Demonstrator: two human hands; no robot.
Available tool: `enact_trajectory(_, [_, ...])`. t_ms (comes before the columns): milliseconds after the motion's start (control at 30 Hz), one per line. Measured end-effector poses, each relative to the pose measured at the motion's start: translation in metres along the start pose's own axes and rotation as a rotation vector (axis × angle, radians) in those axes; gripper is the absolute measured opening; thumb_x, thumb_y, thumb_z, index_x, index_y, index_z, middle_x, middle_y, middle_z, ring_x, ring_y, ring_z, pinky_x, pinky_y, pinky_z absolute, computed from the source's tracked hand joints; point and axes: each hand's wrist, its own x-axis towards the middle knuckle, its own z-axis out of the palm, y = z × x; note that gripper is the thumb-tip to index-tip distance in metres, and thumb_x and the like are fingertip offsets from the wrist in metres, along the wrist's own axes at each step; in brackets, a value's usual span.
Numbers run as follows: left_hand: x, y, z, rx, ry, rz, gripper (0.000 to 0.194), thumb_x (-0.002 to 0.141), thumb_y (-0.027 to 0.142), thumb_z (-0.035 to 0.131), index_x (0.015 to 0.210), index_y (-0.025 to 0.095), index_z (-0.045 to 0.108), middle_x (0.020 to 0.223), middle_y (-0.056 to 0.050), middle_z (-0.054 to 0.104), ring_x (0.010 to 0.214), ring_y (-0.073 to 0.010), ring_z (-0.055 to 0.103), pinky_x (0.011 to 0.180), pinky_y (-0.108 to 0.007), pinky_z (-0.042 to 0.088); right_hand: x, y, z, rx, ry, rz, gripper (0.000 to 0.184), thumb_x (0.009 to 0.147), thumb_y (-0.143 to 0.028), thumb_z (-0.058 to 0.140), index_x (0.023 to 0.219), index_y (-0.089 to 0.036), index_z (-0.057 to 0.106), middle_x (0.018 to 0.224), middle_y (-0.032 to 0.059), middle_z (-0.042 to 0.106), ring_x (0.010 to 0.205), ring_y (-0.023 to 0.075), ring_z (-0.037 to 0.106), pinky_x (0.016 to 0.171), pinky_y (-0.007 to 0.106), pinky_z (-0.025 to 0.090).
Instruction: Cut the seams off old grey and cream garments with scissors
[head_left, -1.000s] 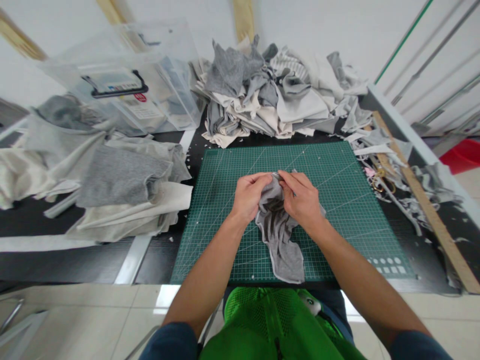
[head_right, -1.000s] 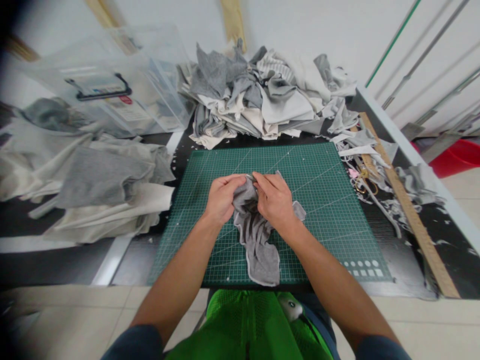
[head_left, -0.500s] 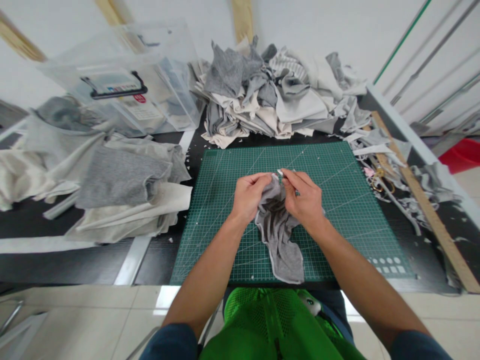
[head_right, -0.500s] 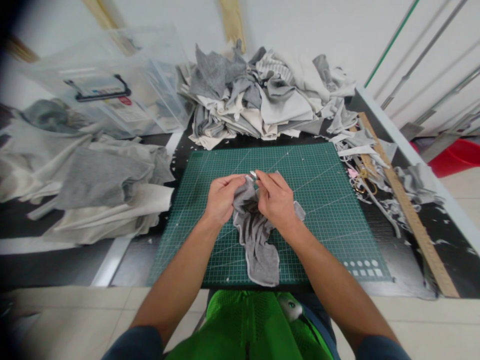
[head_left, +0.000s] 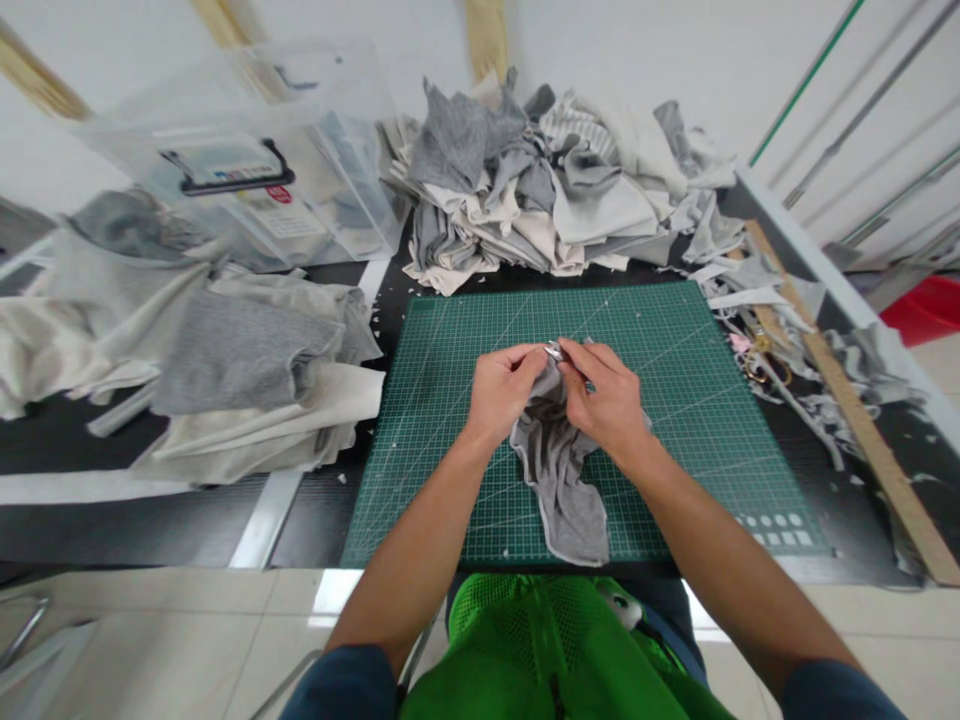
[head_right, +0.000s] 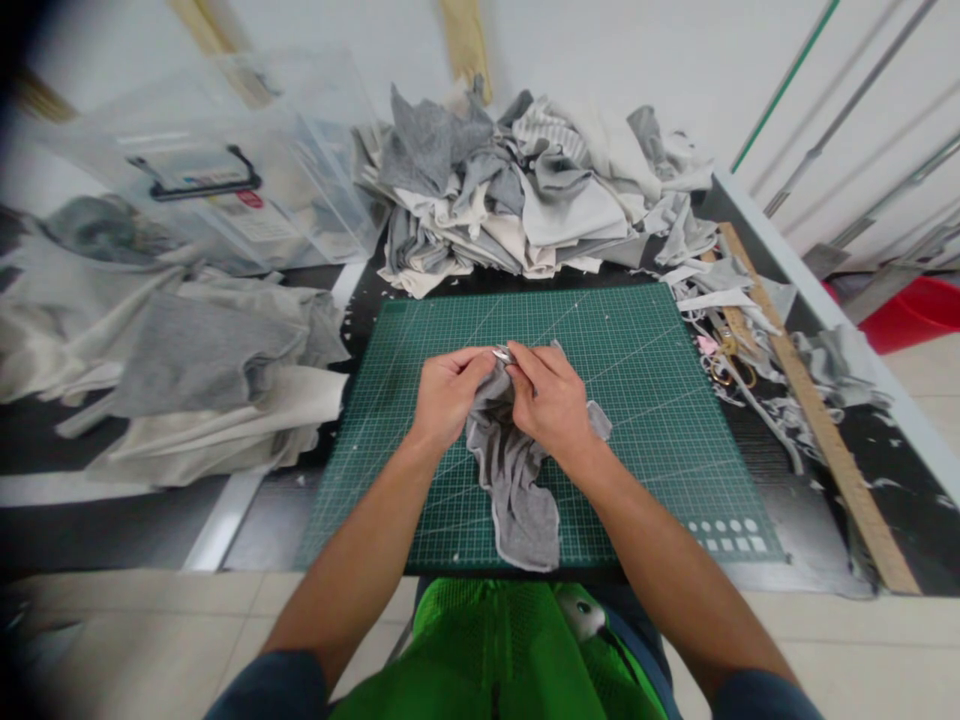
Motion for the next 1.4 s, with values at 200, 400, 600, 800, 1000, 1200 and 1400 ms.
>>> enact_trajectory(200, [-0.001, -0.002, 0.000, 0.032, -0.009, 0.032, 0.024, 0.088, 0.038, 0.069, 0.097, 0.020, 0.082, 0.082, -0.002, 0.075, 0.072, -0.0136, 0.064, 0.069, -0.026, 0.052, -0.001, 0.003, 0.001, 0.005, 0.008, -0.012, 0.031, 0.101, -0.023, 0.052, 0.125, -0.021, 0.070, 0.104, 0.0102, 0.074, 0.098, 0.0222, 0.069, 0.091, 0.039, 0.057])
enact_trajectory(400, [-0.001, 0.000, 0.002, 0.086, -0.002, 0.028, 0.025, 0.088, 0.038, 0.068, 0.095, 0.019, 0.082, 0.089, -0.003, 0.078, 0.075, -0.0149, 0.065, 0.068, -0.026, 0.051, -0.001, 0.000, 0.002, 0.013, -0.012, 0.016, 0.030, 0.102, -0.023, 0.049, 0.123, -0.022, 0.070, 0.103, 0.0093, 0.074, 0.097, 0.0218, 0.068, 0.090, 0.038, 0.056])
enact_trajectory(600, [0.007, 0.001, -0.007, 0.200, 0.106, 0.119, 0.023, 0.091, 0.034, 0.062, 0.092, 0.018, 0.079, 0.088, -0.004, 0.076, 0.079, -0.0159, 0.065, 0.070, -0.026, 0.049, 0.008, 0.022, -0.008, -0.088, 0.064, 0.332, 0.031, 0.100, -0.034, 0.050, 0.122, -0.018, 0.065, 0.111, 0.0130, 0.071, 0.099, 0.0250, 0.066, 0.092, 0.041, 0.053])
enact_trajectory(800, [0.023, -0.007, -0.032, 0.265, 0.313, 0.176, 0.022, 0.096, 0.031, 0.056, 0.081, 0.018, 0.066, 0.070, 0.001, 0.058, 0.065, -0.0123, 0.051, 0.059, -0.024, 0.039, 0.017, 0.062, -0.025, -0.264, -0.172, 0.595, 0.024, 0.087, -0.035, 0.063, 0.097, -0.018, 0.075, 0.087, 0.0086, 0.075, 0.082, 0.0250, 0.068, 0.080, 0.035, 0.051])
enact_trajectory(1000, [0.028, -0.015, -0.036, 0.153, 0.267, 0.159, 0.016, 0.097, 0.031, 0.057, 0.085, 0.020, 0.062, 0.066, 0.003, 0.048, 0.057, -0.0111, 0.043, 0.052, -0.023, 0.031, 0.008, 0.065, -0.010, -0.230, -0.422, 0.382, 0.049, 0.085, -0.026, 0.061, 0.133, -0.023, 0.069, 0.106, 0.0070, 0.079, 0.097, 0.0253, 0.071, 0.090, 0.034, 0.052])
enact_trajectory(1200, [0.032, -0.011, -0.049, -0.205, 0.228, 0.107, 0.009, 0.092, 0.031, 0.064, 0.095, 0.023, 0.061, 0.069, 0.003, 0.053, 0.059, -0.0115, 0.051, 0.053, -0.020, 0.038, 0.006, 0.065, -0.009, -0.327, -0.451, 0.504, 0.022, 0.083, -0.026, 0.060, 0.097, -0.022, 0.076, 0.097, 0.0112, 0.078, 0.096, 0.0293, 0.072, 0.088, 0.036, 0.052])
enact_trajectory(1400, [0.043, -0.019, -0.066, -0.118, 0.167, 0.192, 0.046, 0.091, 0.029, 0.064, 0.135, 0.031, 0.051, 0.132, -0.009, 0.065, 0.110, -0.0225, 0.068, 0.088, -0.034, 0.055, 0.015, 0.062, -0.023, -0.146, 0.020, 0.426, 0.059, 0.092, -0.021, 0.045, 0.151, -0.017, 0.041, 0.138, 0.0166, 0.064, 0.115, 0.0256, 0.067, 0.097, 0.039, 0.051])
